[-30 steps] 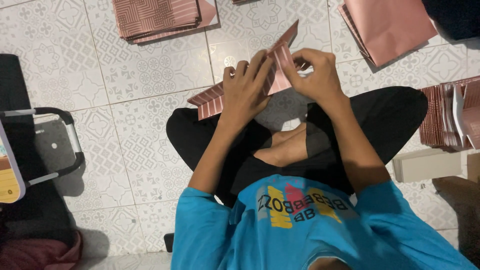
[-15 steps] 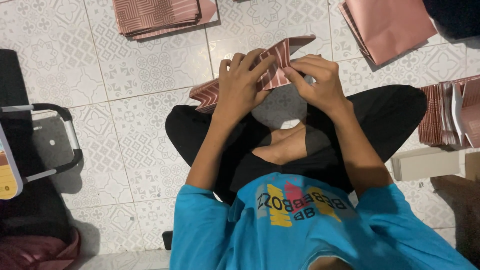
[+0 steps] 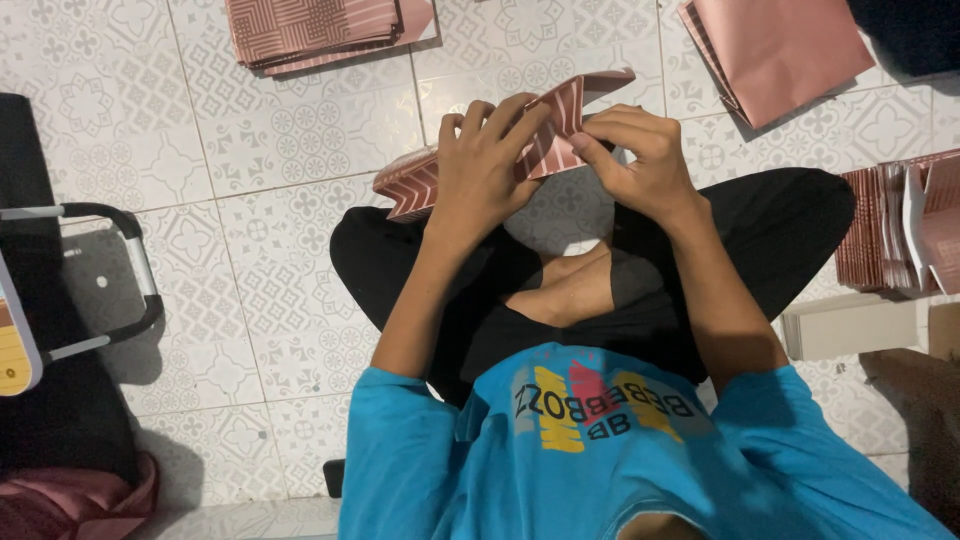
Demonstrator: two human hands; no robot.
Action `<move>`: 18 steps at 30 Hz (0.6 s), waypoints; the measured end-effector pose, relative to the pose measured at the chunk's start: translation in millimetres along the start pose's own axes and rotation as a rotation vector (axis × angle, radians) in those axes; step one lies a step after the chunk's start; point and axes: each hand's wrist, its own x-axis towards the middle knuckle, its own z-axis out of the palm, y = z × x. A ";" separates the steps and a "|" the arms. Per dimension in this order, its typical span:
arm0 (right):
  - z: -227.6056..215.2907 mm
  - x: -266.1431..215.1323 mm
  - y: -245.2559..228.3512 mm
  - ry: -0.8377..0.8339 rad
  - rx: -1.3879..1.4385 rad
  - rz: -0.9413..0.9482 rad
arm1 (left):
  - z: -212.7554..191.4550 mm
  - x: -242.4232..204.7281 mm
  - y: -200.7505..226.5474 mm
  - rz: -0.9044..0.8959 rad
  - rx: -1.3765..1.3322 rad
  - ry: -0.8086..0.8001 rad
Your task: Folding and assembling flat-packed paper templates into finished boxes while sitting on the floor.
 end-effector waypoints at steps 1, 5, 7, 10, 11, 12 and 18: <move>0.1 -0.6 0.5 -0.001 0.000 0.000 | -1.3 0.5 0.9 -0.001 -0.001 0.000; -0.9 -0.6 0.4 -0.015 0.018 0.002 | -5.4 2.2 3.1 -0.009 -0.003 -0.026; -1.0 -3.9 8.7 -0.021 0.020 -0.003 | -8.7 2.5 2.0 -0.003 0.001 -0.021; -2.3 -8.8 25.2 -0.083 -0.040 -0.057 | -16.0 3.2 -0.2 0.015 -0.033 -0.034; -3.9 -5.4 23.8 -0.061 -0.153 -0.122 | -18.6 3.7 -0.6 0.019 -0.072 -0.034; -5.4 -1.7 22.5 -0.038 -0.265 -0.189 | -21.2 4.6 -1.2 0.024 -0.111 -0.034; -9.1 1.9 23.3 -0.205 0.052 0.045 | -14.1 11.3 4.4 -0.051 -0.238 -0.051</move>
